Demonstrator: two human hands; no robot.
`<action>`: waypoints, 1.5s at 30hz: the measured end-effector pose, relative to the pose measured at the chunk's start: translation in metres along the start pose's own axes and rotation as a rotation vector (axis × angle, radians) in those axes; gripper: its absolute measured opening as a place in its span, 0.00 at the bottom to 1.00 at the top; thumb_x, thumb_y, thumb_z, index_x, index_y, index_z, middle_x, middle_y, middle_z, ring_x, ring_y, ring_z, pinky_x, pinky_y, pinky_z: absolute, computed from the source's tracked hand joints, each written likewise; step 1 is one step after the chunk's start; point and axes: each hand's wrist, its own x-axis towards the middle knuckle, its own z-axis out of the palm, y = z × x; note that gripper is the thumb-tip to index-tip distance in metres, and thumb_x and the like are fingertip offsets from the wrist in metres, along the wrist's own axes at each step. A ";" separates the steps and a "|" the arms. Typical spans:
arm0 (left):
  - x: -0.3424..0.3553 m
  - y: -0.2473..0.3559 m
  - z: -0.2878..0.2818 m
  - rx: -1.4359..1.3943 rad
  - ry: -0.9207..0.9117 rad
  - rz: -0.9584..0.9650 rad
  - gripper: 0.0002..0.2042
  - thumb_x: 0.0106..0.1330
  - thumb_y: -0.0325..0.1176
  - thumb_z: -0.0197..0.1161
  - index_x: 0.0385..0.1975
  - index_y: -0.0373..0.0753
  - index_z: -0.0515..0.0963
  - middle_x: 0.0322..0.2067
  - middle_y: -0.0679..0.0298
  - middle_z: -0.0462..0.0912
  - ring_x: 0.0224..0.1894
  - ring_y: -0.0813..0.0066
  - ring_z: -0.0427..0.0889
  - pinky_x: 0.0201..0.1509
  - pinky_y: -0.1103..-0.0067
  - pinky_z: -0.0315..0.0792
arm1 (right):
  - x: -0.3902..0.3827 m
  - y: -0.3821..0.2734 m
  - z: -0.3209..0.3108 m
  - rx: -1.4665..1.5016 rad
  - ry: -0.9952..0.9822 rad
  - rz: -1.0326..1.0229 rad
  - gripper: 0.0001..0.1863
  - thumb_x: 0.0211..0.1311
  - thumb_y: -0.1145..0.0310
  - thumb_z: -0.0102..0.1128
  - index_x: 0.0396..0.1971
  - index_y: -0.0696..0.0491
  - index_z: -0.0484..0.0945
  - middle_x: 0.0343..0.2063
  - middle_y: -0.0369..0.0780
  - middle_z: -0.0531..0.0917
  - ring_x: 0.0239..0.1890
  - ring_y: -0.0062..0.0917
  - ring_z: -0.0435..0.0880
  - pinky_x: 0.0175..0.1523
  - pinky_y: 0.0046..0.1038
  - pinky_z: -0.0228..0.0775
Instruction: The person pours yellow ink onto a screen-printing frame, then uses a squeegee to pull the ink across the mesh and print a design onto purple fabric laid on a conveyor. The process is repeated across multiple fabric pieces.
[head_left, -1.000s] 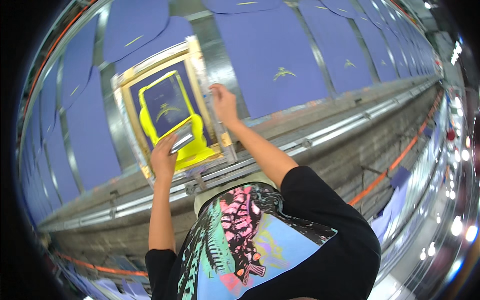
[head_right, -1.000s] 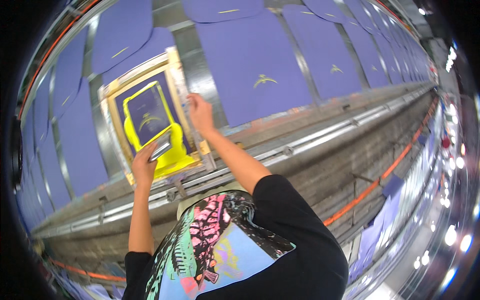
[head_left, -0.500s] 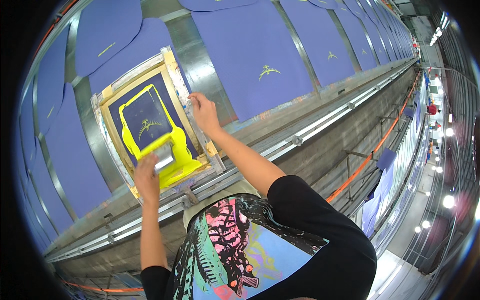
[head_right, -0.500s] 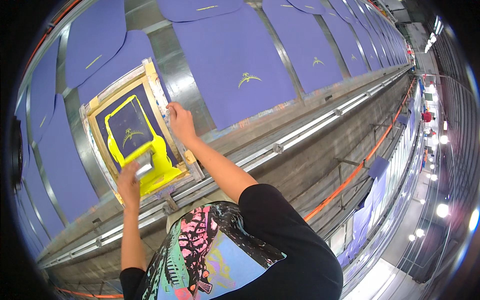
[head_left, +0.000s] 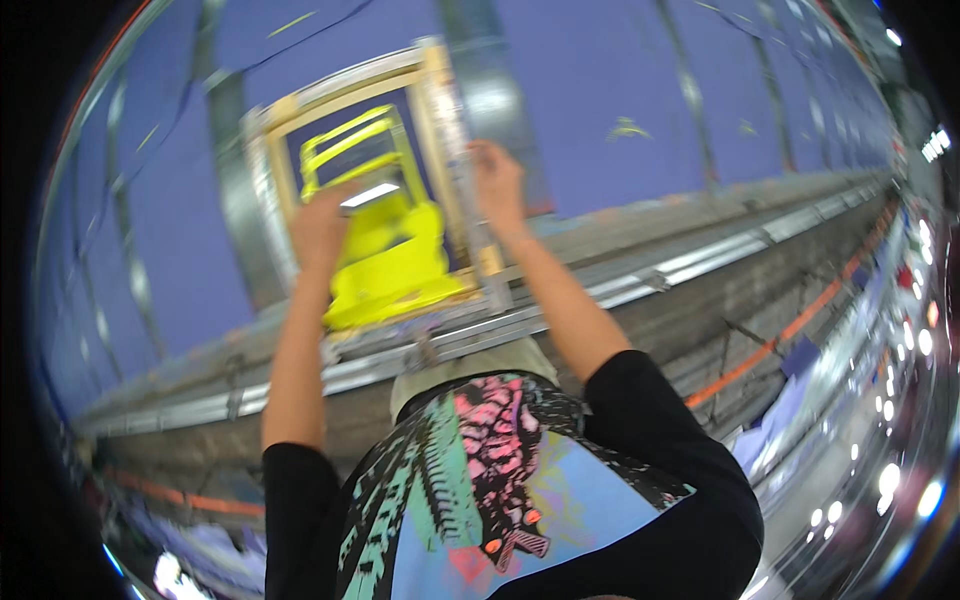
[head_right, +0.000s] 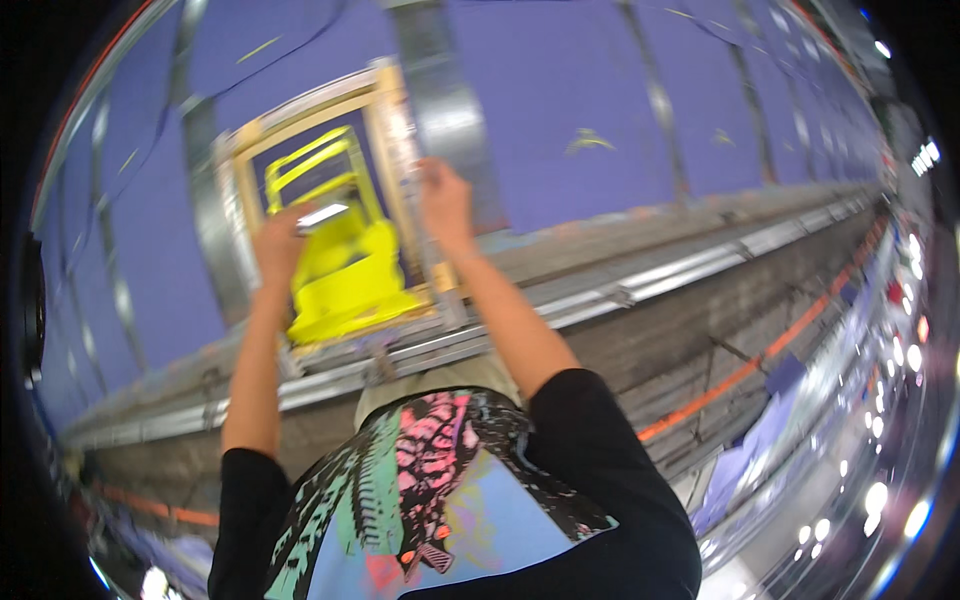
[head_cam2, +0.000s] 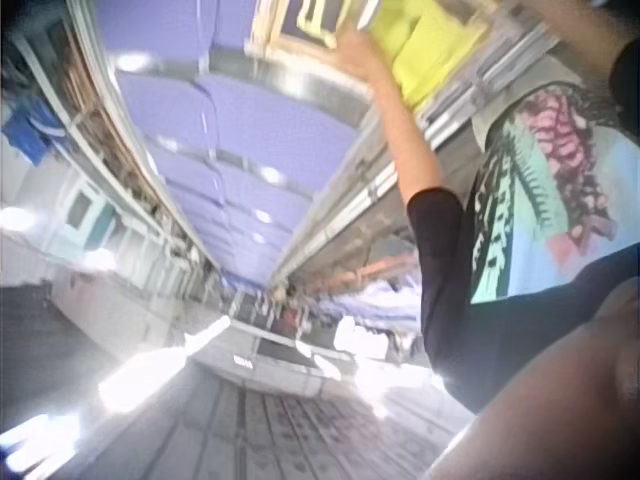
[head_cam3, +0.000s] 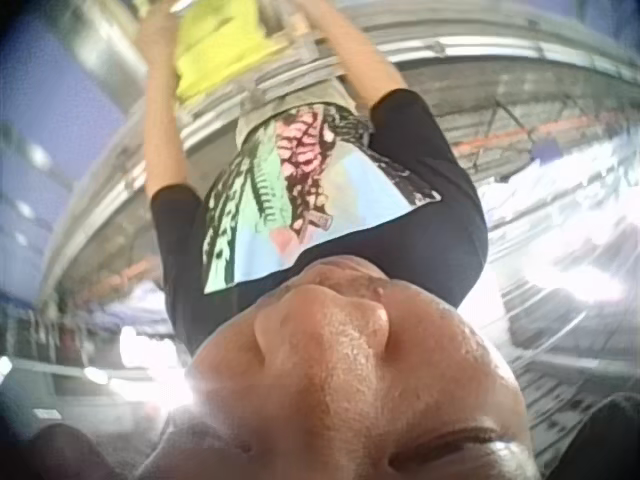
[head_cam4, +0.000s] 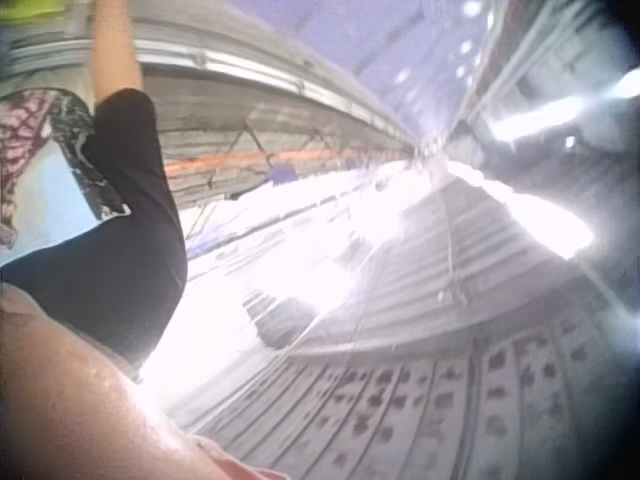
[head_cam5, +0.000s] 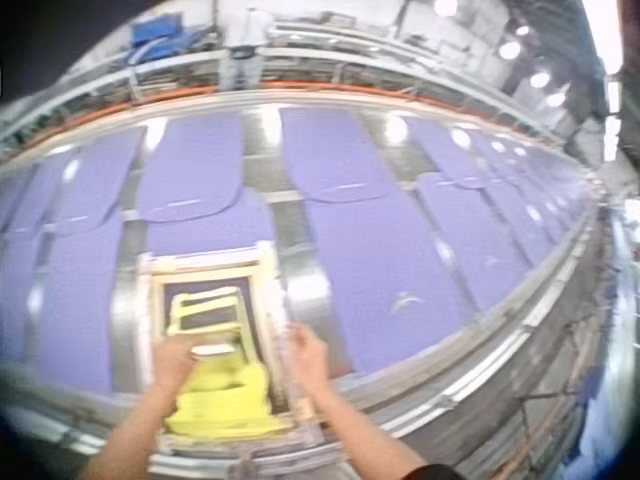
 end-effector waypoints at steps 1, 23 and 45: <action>-0.016 0.020 -0.002 -0.056 0.061 0.082 0.21 0.53 0.17 0.59 0.44 0.45 0.88 0.46 0.60 0.90 0.49 0.59 0.88 0.50 0.67 0.81 | 0.003 0.013 0.000 -0.005 0.046 -0.096 0.11 0.76 0.67 0.59 0.47 0.56 0.85 0.36 0.44 0.89 0.36 0.26 0.84 0.46 0.31 0.77; -0.011 0.030 -0.001 0.076 -0.095 -0.057 0.20 0.57 0.21 0.61 0.44 0.51 0.90 0.44 0.61 0.91 0.46 0.58 0.89 0.52 0.65 0.83 | 0.005 0.001 0.000 -0.069 -0.031 0.007 0.09 0.75 0.65 0.59 0.46 0.52 0.85 0.28 0.47 0.84 0.29 0.37 0.81 0.41 0.37 0.73; -0.105 0.079 0.002 -0.076 -0.021 -0.038 0.24 0.49 0.18 0.66 0.49 0.43 0.87 0.52 0.62 0.88 0.55 0.59 0.85 0.58 0.68 0.80 | -0.015 0.043 0.014 0.198 -0.032 -0.005 0.09 0.77 0.67 0.56 0.47 0.54 0.83 0.19 0.35 0.70 0.23 0.19 0.66 0.30 0.30 0.61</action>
